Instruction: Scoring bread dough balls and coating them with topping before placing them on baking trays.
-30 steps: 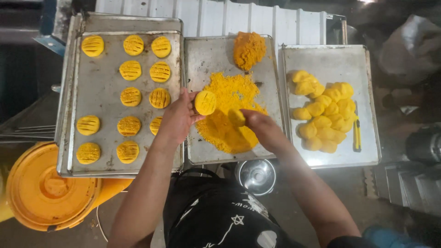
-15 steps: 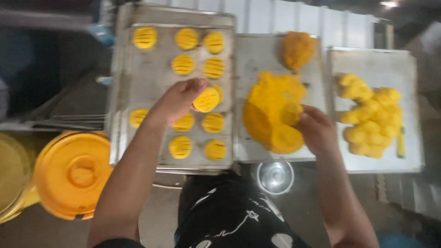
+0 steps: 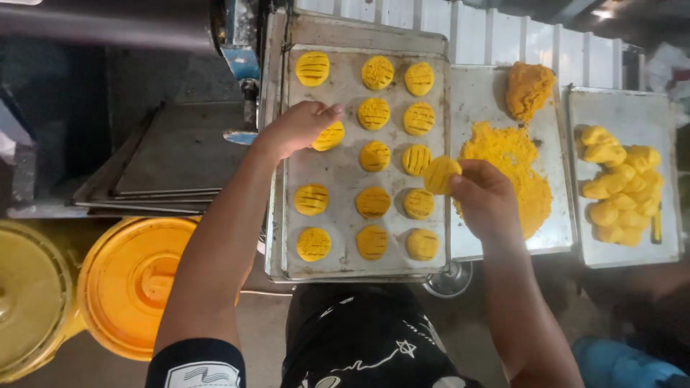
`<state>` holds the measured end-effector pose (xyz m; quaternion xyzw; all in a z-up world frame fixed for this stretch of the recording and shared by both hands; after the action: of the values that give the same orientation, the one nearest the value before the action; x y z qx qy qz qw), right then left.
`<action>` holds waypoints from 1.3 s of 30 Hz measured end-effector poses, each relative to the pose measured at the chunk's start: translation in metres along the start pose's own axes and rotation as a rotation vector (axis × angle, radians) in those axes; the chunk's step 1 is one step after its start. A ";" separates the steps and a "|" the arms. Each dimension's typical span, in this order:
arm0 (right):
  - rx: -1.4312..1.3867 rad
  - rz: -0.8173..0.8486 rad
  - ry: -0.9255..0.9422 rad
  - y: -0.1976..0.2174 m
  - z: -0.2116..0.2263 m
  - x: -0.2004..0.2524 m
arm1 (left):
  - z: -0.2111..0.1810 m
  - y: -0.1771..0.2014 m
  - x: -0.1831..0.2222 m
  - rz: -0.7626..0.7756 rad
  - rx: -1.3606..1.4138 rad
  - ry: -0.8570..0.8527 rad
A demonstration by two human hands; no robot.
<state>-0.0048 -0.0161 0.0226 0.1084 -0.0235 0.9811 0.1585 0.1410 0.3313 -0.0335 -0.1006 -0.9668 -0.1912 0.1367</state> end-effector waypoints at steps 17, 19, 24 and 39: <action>0.099 0.128 -0.026 -0.111 -0.030 -0.007 | 0.013 0.008 -0.024 -0.185 -0.398 -0.492; 0.155 0.143 -0.013 -0.138 -0.031 -0.012 | 0.003 0.022 -0.006 -0.185 -0.373 -0.493; 0.152 0.276 0.007 -0.194 -0.050 -0.025 | -0.004 0.053 0.055 -0.181 -0.222 -0.467; 0.143 0.079 0.023 -0.150 -0.009 -0.022 | 0.027 -0.016 0.132 -0.220 -0.430 -0.562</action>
<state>0.0617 0.1200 0.0111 0.1073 0.0443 0.9869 0.1119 0.0069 0.3464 -0.0231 -0.0709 -0.9093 -0.3684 -0.1798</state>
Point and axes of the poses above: each hand's wrist, its own x-axis away from the middle knuckle, its own y-axis out of the back of the hand, z = x × y, the point moved 3 cm from there along -x, towards the middle knuckle, and after that the axes turned 11 degrees about -z, right-handed, at the moved point
